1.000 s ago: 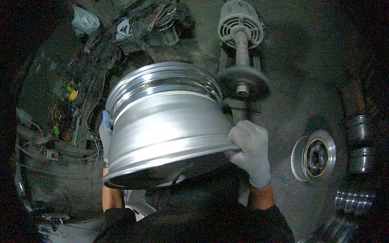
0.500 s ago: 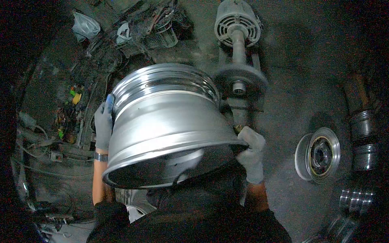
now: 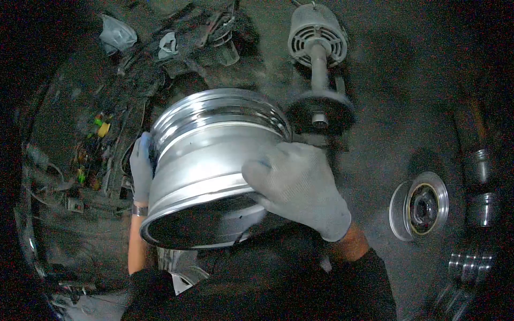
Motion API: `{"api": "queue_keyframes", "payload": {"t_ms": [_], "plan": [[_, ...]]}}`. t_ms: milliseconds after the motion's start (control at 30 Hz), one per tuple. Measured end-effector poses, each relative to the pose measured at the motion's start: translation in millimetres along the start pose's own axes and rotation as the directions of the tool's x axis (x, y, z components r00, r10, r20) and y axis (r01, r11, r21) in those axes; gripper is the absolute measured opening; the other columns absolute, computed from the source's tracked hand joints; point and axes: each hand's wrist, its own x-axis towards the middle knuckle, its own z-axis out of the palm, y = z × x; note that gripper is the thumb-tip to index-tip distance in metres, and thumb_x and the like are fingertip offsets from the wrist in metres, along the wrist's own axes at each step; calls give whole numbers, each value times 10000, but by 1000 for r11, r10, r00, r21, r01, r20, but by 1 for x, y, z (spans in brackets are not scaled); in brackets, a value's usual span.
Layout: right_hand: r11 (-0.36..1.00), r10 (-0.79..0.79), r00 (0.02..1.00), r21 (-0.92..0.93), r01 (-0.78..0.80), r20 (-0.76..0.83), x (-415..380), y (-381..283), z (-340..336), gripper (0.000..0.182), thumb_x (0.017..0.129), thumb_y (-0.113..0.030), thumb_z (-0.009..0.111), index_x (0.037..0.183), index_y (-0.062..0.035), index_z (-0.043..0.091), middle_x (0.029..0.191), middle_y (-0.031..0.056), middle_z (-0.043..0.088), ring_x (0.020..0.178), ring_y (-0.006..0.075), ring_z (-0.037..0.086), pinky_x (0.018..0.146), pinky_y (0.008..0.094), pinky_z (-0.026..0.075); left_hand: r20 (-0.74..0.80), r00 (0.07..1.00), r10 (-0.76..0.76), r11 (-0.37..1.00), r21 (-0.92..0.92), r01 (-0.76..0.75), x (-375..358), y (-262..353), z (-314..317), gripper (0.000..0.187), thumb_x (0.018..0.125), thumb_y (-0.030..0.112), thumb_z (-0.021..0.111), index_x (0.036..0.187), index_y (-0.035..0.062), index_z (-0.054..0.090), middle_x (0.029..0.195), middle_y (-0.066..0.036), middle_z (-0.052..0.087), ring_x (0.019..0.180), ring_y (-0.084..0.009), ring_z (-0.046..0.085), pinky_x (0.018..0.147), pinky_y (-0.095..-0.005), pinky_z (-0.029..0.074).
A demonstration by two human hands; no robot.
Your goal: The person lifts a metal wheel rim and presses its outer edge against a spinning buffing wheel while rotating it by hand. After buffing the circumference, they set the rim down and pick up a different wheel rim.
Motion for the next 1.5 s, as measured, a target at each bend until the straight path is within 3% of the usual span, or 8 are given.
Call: {"api": "queue_keyframes", "payload": {"t_ms": [67, 267, 467, 633, 800, 1100, 1367, 1500], "plan": [[1000, 10, 1000, -25, -10, 5, -5, -4, 4, 328, 619, -201, 844, 811, -104, 596, 765, 72, 522, 694, 283, 607, 618, 434, 477, -124, 970, 208, 978, 41, -204, -21, -27, -1, 442, 1105, 440, 560, 1002, 31, 692, 941, -16, 637, 827, -115, 543, 761, -315, 464], [1000, 20, 998, 2, -20, 65, -12, 6, -1, 332, 631, -179, 819, 897, -130, 627, 875, 81, 621, 785, 295, 674, 684, 448, 554, 252, 674, -694, 233, -808, 541, -81, -91, 10, 554, 1141, 520, 393, 1313, 56, 642, 1226, -116, 685, 1080, -204, 653, 943, -368, 532], [994, 105, 994, -5, -105, 27, -28, 14, -1, 341, 604, -228, 810, 855, -109, 612, 830, 90, 565, 751, 326, 642, 660, 474, 533, 367, 625, -689, 301, -640, 707, -61, -71, -7, 564, 1147, 520, 371, 1348, 52, 613, 1195, -96, 696, 1008, -176, 673, 872, -380, 568], [984, 172, 985, 58, -171, -19, -52, 29, 7, 323, 593, -239, 759, 811, -93, 572, 767, 111, 506, 709, 360, 597, 614, 493, 483, 72, 874, -481, 835, -267, 482, -45, -79, -9, 529, 1146, 470, 444, 1163, 14, 711, 1017, -71, 726, 867, -113, 621, 787, -305, 528], [958, 273, 959, 111, -264, -74, -80, 41, 23, 306, 569, -214, 718, 786, -84, 544, 743, 130, 478, 690, 373, 565, 590, 501, 437, 37, 953, -302, 943, -134, 304, -31, -59, -11, 451, 1136, 419, 493, 1021, 24, 678, 896, -15, 606, 794, -90, 497, 708, -291, 424], [920, 353, 901, 270, -285, -251, -122, 59, 56, 268, 575, -142, 709, 775, -65, 547, 697, 124, 478, 613, 376, 547, 538, 441, 423, 68, 984, -166, 985, -30, 168, 0, -6, -4, 426, 1101, 385, 594, 878, 28, 654, 779, 48, 493, 731, -59, 374, 626, -273, 321], [784, 593, 707, 476, -399, -385, -160, 56, 100, 292, 762, -114, 798, 738, -35, 518, 666, 85, 442, 569, 182, 492, 535, 335, 353, 143, 967, -211, 977, 46, 206, 17, 39, 14, 514, 1064, 440, 647, 772, 19, 597, 723, 56, 458, 712, -63, 360, 614, -272, 301], [876, 450, 834, 338, -343, -319, -131, 57, 72, 304, 739, -120, 815, 720, -45, 521, 661, 81, 478, 564, 233, 524, 541, 365, 385, 139, 979, -149, 983, 128, 132, 19, 28, 10, 511, 1076, 417, 628, 781, 2, 579, 722, 41, 449, 720, -78, 355, 620, -285, 312]]}}
